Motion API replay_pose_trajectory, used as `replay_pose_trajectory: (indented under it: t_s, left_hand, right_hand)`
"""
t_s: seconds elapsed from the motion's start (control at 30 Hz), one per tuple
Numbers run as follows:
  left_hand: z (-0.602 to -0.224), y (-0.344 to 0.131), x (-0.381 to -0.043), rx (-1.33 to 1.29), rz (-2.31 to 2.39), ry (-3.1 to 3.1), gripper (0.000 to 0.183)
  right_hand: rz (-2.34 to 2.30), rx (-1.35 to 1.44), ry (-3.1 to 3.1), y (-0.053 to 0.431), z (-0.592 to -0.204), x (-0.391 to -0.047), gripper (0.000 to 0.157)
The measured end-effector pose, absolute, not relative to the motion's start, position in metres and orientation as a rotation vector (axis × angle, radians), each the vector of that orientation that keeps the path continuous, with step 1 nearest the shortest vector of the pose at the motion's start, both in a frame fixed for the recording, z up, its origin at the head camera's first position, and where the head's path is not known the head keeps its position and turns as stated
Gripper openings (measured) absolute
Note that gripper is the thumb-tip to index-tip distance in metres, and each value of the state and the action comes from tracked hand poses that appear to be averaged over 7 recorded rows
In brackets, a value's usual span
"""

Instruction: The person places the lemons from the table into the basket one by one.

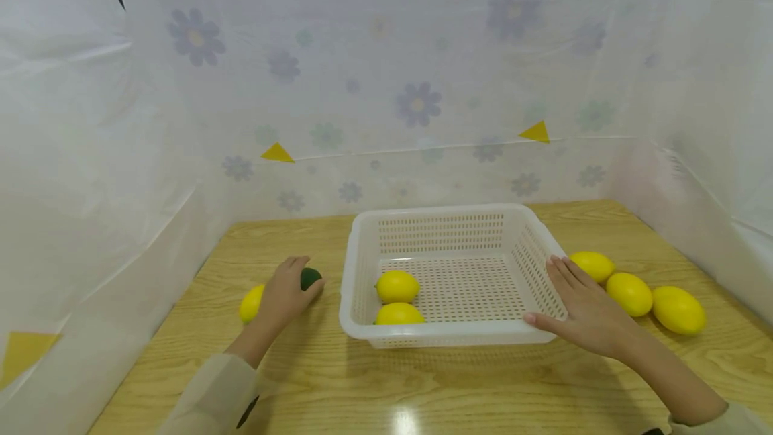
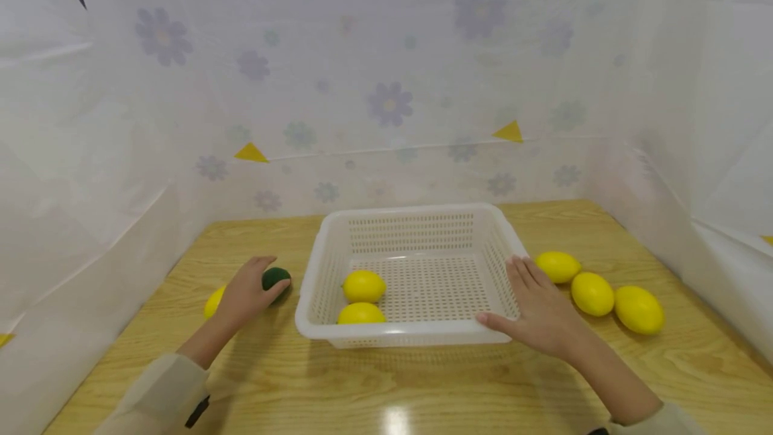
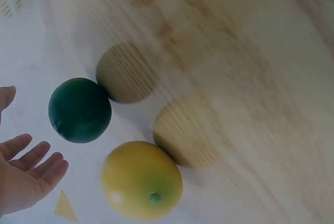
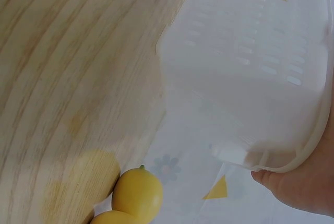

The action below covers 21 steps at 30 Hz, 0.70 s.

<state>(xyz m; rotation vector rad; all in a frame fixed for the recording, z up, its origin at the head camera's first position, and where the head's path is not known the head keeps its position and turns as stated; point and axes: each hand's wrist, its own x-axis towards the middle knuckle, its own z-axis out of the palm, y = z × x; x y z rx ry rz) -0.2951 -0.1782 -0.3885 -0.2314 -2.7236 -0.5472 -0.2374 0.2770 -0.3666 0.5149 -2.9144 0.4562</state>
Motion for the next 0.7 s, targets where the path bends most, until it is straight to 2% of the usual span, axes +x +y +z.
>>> replay_pose_trajectory:
  t_s: [0.7]
  left_hand:
    - [-0.408, -0.193, -0.303, -0.117, -0.579, -2.846, 0.065]
  right_hand:
    - [0.455, 0.524, -2.912, 0.277, -0.366, -0.237, 0.096]
